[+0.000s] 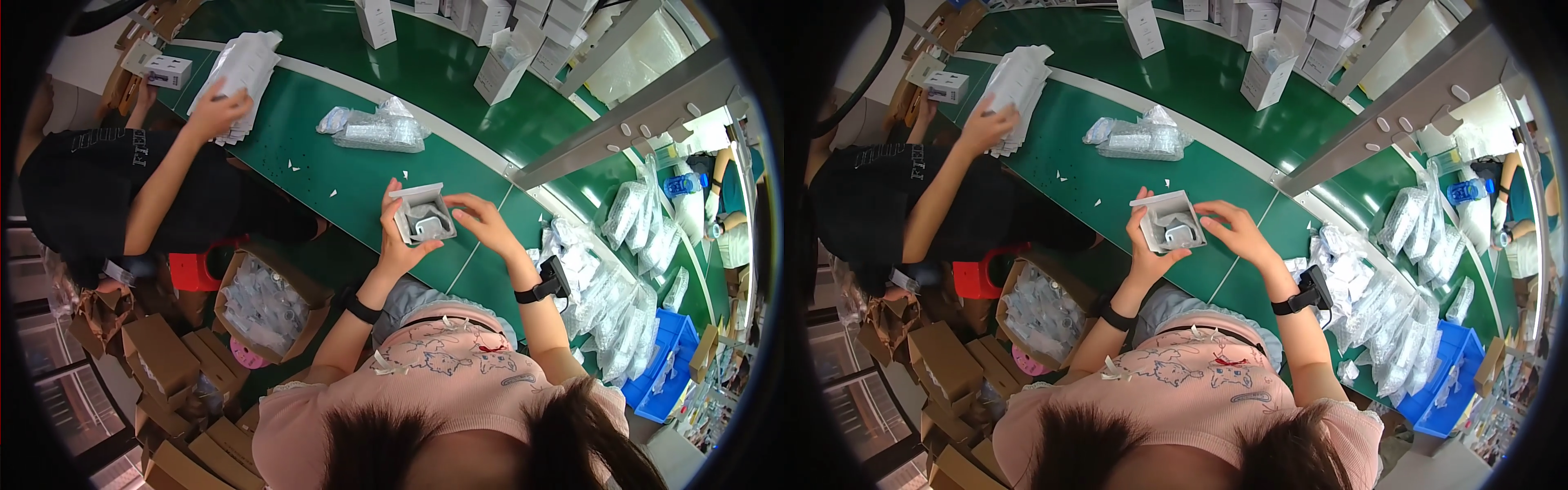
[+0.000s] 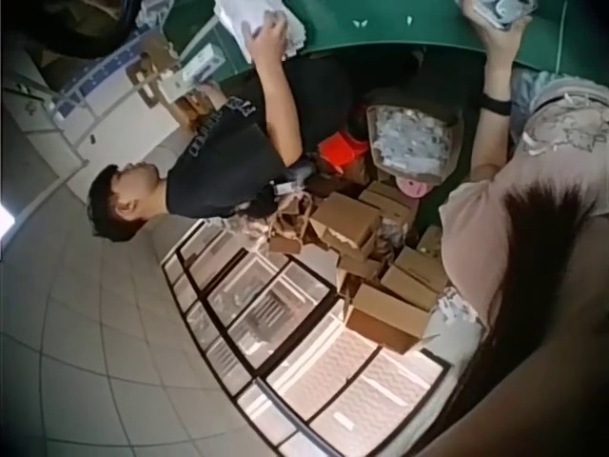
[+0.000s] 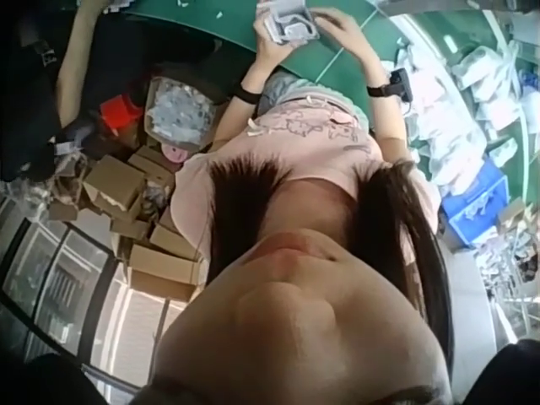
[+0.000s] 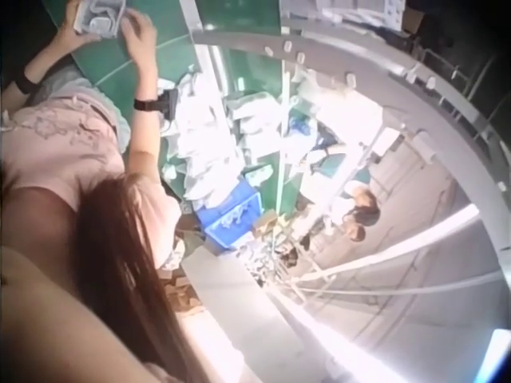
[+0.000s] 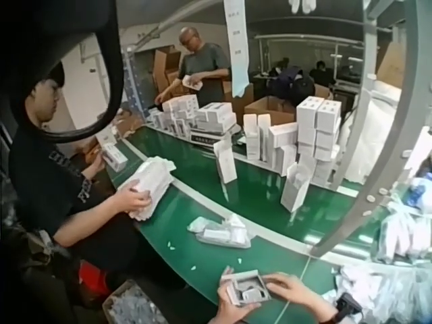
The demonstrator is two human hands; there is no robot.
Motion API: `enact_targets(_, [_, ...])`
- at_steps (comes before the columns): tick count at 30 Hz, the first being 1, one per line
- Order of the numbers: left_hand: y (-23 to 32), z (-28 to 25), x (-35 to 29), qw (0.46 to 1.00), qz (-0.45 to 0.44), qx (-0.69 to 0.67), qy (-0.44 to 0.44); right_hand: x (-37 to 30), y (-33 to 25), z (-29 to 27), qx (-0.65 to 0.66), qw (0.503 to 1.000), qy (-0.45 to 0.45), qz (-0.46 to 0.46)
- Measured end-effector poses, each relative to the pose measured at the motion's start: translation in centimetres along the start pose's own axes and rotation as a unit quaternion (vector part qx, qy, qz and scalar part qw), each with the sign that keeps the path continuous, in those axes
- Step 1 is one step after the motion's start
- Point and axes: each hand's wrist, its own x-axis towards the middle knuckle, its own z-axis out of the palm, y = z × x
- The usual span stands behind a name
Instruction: The person packages items by hand, placing a bubble-wrapped device and a small white box into a larger white box. The person then closes the box, sets it aside, and gathers more bubble-wrapped devices from the table.
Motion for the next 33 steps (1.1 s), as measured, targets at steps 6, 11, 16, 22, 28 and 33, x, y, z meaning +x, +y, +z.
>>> enact_targets(6, [2.5,-1.0,1.4,0.987,-0.062,0.135,-0.055,2.1,1.8,-0.9,-0.016,0.999,-0.01,0.035])
enact_targets(11, [2.8,-0.5,1.4,0.987,-0.078,0.14,-0.012,8.7,3.9,-3.7,-0.092,0.991,0.099,-0.002])
enact_targets(16, [3.5,-0.1,1.7,0.99,-0.089,0.113,0.007,17.5,5.0,-4.1,-0.184,0.973,0.138,-0.016])
enact_targets(22, [4.4,1.0,1.6,0.99,-0.118,0.083,0.008,25.4,8.7,-3.7,-0.298,0.952,0.053,-0.048])
enact_targets(28, [4.9,0.4,2.4,0.985,-0.151,0.088,0.006,27.3,8.5,-2.7,-0.425,0.903,-0.058,0.04])
enact_targets(33, [5.0,0.2,3.3,0.983,-0.156,0.092,-0.015,26.8,8.8,-2.2,-0.405,0.912,-0.032,-0.052])
